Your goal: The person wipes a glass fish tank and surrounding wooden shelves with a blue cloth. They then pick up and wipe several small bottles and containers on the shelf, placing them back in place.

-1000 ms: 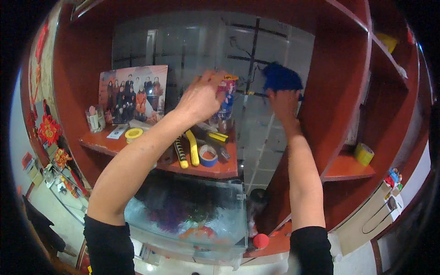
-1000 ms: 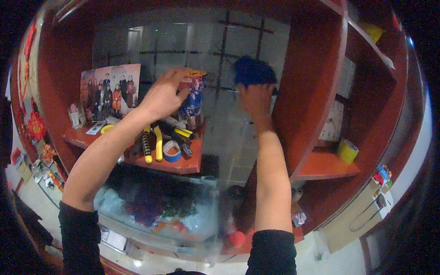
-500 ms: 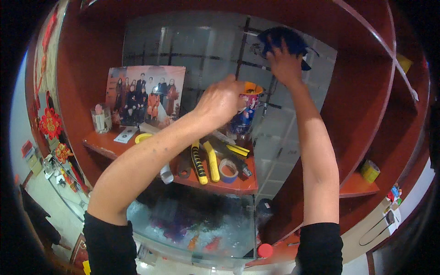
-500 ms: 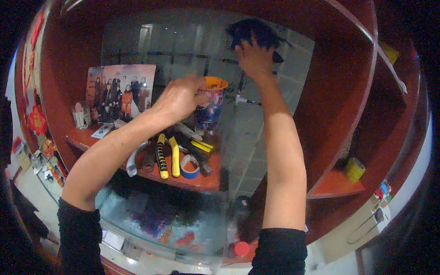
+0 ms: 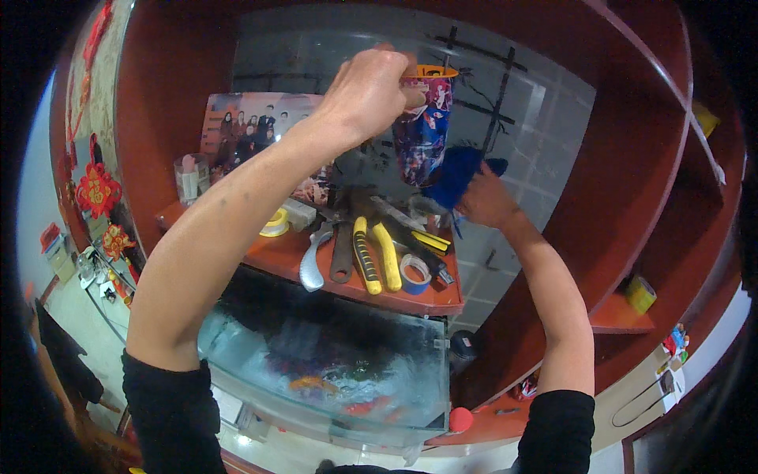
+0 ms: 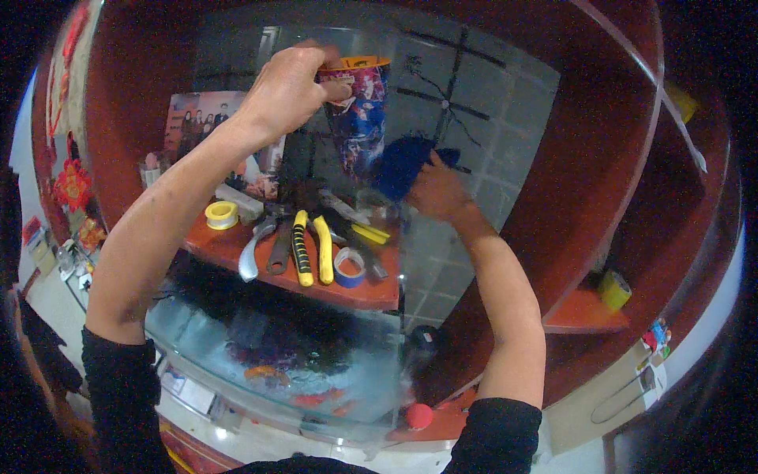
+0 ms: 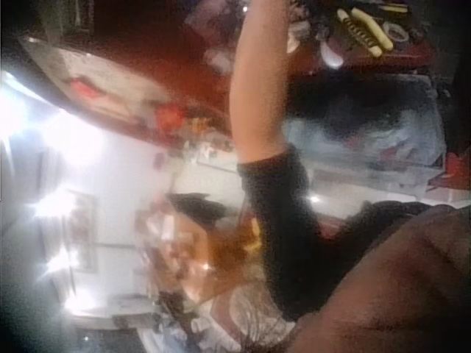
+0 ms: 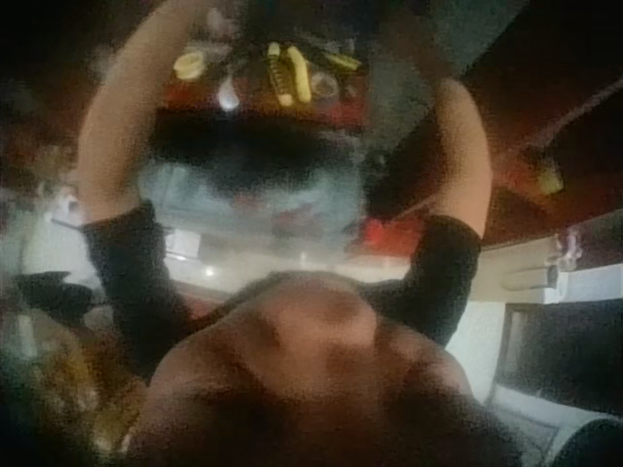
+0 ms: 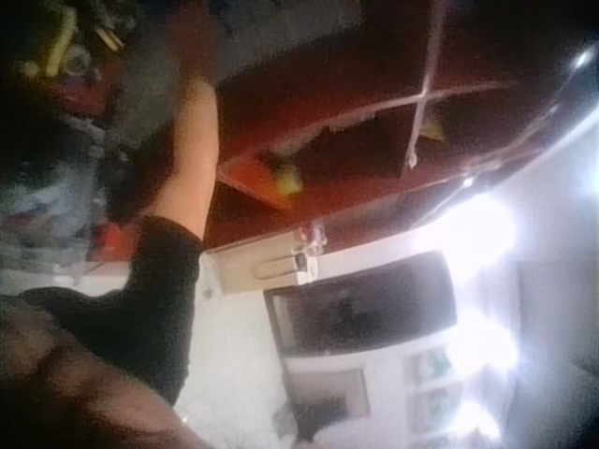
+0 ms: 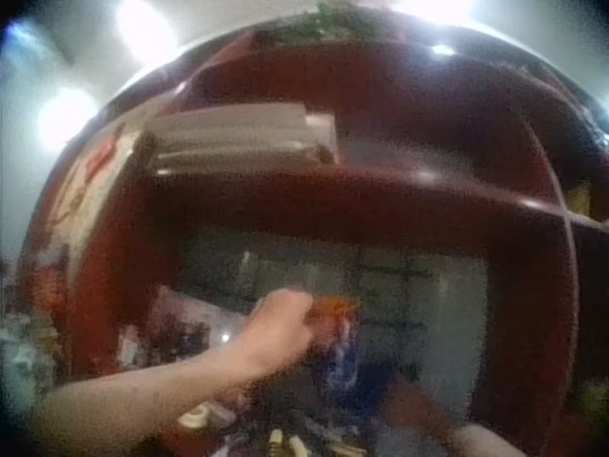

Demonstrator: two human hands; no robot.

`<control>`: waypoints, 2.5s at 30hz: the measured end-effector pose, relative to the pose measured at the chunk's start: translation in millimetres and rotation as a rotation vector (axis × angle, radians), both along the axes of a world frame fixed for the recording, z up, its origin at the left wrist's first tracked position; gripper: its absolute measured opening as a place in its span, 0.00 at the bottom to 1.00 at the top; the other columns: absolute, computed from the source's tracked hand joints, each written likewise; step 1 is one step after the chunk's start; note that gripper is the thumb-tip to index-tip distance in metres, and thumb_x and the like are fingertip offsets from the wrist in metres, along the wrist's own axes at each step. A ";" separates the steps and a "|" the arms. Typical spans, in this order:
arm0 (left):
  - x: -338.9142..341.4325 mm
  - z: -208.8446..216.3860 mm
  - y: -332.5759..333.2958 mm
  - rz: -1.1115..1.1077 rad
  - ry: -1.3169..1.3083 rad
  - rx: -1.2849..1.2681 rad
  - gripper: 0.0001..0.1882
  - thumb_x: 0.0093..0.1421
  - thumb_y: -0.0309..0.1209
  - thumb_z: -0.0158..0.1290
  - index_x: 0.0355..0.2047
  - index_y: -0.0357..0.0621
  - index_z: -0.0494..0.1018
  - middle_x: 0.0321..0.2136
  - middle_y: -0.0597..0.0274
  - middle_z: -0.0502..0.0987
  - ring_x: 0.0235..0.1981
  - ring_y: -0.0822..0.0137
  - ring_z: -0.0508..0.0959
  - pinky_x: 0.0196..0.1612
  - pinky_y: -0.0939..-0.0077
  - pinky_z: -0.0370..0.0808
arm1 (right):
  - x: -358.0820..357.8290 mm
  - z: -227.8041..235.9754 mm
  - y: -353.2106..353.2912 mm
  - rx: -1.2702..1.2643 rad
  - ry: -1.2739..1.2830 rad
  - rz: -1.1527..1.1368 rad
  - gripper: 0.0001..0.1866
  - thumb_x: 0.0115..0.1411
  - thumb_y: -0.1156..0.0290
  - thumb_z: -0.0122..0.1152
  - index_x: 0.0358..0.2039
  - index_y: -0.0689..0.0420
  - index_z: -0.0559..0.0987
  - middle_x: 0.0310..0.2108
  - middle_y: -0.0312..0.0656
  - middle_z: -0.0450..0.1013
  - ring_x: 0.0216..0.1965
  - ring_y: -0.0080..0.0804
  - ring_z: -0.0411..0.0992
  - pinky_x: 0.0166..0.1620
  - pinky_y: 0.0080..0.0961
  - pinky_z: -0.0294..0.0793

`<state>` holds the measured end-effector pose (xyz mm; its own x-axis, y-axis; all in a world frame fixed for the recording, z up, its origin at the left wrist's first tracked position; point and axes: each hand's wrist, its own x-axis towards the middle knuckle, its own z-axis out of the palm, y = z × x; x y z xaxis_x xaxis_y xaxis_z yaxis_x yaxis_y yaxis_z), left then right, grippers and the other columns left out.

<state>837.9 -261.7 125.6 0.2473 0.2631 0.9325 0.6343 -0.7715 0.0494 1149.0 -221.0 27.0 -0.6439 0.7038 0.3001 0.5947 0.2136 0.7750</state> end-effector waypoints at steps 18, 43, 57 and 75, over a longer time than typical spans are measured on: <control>15.4 -25.1 9.4 -0.120 -0.081 -0.035 0.18 0.52 0.37 0.64 0.37 0.36 0.79 0.37 0.45 0.77 0.41 0.48 0.79 0.45 0.60 0.75 | -13.8 46.7 -0.8 -0.007 0.080 -0.207 0.16 0.61 0.56 0.55 0.43 0.49 0.82 0.46 0.45 0.76 0.52 0.47 0.70 0.66 0.55 0.53; 54.4 -53.4 32.7 -0.153 0.242 -0.172 0.17 0.59 0.38 0.56 0.45 0.41 0.77 0.44 0.41 0.75 0.47 0.42 0.76 0.49 0.53 0.73 | 47.1 91.2 53.8 0.664 0.974 0.006 0.21 0.67 0.49 0.50 0.45 0.53 0.80 0.42 0.51 0.77 0.46 0.54 0.72 0.57 0.57 0.63; -16.9 -55.7 61.8 -0.159 -0.089 -0.021 0.19 0.56 0.21 0.50 0.50 0.42 0.70 0.44 0.43 0.74 0.46 0.39 0.75 0.51 0.53 0.72 | -128.3 170.5 40.0 0.160 0.146 -0.020 0.16 0.60 0.60 0.59 0.46 0.51 0.82 0.44 0.49 0.76 0.50 0.50 0.71 0.56 0.47 0.68; -176.8 -76.1 6.5 0.018 -0.233 0.042 0.13 0.60 0.22 0.50 0.46 0.38 0.72 0.39 0.49 0.75 0.40 0.54 0.79 0.45 0.64 0.75 | -174.2 137.4 56.6 -0.118 0.181 -0.020 0.18 0.53 0.69 0.64 0.47 0.45 0.81 0.50 0.48 0.74 0.52 0.48 0.73 0.53 0.44 0.74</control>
<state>661.0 -255.1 49.5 0.0202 0.2253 0.9741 0.6230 -0.7649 0.1640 974.7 -164.4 164.4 -0.5727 0.7529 0.3243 0.7269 0.2836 0.6254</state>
